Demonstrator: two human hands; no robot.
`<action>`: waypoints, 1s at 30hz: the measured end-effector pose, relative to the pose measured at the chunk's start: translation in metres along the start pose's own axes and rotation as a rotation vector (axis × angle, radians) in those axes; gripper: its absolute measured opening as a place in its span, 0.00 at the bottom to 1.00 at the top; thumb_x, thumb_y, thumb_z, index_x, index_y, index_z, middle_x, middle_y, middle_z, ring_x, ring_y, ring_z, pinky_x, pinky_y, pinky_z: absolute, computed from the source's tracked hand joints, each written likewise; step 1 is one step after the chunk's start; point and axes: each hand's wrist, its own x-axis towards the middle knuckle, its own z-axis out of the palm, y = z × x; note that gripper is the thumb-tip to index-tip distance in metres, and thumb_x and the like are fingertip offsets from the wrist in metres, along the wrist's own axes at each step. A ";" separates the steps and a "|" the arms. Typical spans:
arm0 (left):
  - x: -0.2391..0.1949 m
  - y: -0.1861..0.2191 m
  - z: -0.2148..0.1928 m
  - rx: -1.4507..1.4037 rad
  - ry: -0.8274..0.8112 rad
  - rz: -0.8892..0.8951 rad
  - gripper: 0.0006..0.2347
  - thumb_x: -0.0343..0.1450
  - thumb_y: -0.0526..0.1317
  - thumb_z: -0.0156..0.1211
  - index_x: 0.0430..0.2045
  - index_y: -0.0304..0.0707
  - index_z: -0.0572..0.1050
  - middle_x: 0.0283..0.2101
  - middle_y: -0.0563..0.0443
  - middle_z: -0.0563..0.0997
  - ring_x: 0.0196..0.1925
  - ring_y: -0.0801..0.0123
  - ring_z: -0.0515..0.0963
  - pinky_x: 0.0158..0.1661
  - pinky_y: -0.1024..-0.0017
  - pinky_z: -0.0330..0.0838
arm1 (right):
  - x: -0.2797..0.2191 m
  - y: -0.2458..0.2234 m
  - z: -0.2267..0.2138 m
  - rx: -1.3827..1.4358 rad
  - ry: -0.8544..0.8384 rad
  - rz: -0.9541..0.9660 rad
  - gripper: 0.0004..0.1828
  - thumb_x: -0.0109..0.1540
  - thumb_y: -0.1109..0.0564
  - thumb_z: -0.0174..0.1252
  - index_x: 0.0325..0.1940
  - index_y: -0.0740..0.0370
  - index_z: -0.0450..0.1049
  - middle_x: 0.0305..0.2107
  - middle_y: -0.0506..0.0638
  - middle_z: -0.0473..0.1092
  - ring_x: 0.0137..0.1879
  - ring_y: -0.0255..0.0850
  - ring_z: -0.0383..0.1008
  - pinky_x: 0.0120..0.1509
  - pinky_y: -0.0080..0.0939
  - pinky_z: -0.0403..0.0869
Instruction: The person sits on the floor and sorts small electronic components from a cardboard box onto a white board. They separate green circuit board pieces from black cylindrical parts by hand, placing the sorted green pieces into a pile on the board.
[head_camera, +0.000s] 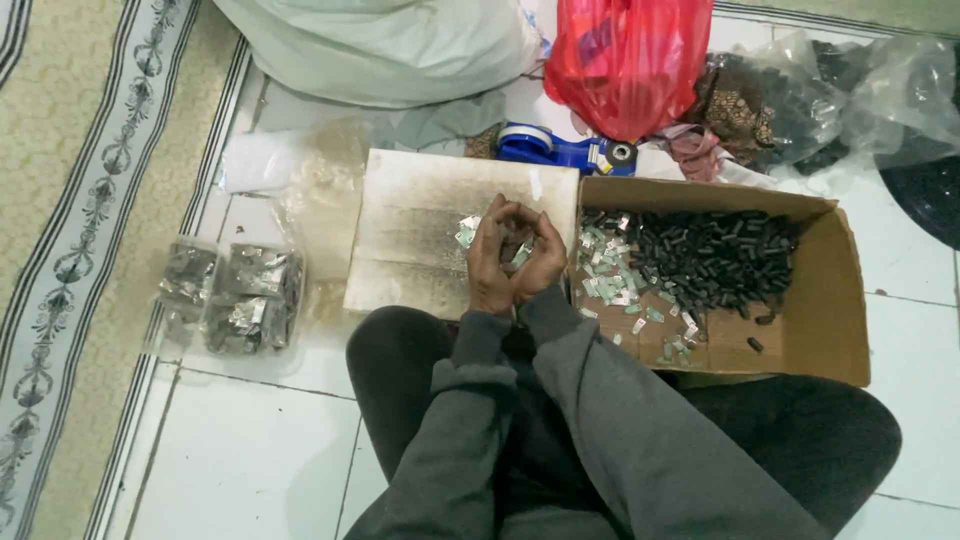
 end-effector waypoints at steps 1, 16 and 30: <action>0.001 0.014 -0.004 0.001 0.000 -0.001 0.25 0.82 0.57 0.39 0.61 0.38 0.73 0.75 0.33 0.60 0.74 0.44 0.63 0.67 0.49 0.60 | 0.000 0.002 0.000 0.000 0.001 0.001 0.30 0.69 0.42 0.47 0.62 0.68 0.75 0.46 0.62 0.70 0.56 0.53 0.70 0.60 0.59 0.72; 0.045 0.075 -0.040 0.984 -0.223 -0.327 0.48 0.72 0.76 0.20 0.67 0.26 0.62 0.73 0.25 0.58 0.79 0.38 0.45 0.76 0.50 0.31 | -0.046 -0.039 0.026 -1.691 -0.557 -0.564 0.60 0.43 0.64 0.61 0.79 0.61 0.49 0.74 0.72 0.47 0.79 0.76 0.41 0.81 0.74 0.48; 0.032 0.067 -0.022 0.930 0.166 -0.361 0.39 0.75 0.72 0.32 0.64 0.32 0.64 0.61 0.34 0.73 0.65 0.46 0.73 0.65 0.48 0.64 | 0.007 0.098 0.005 -0.913 -0.555 -0.199 0.36 0.65 0.41 0.62 0.72 0.57 0.59 0.70 0.59 0.54 0.80 0.68 0.43 0.84 0.76 0.47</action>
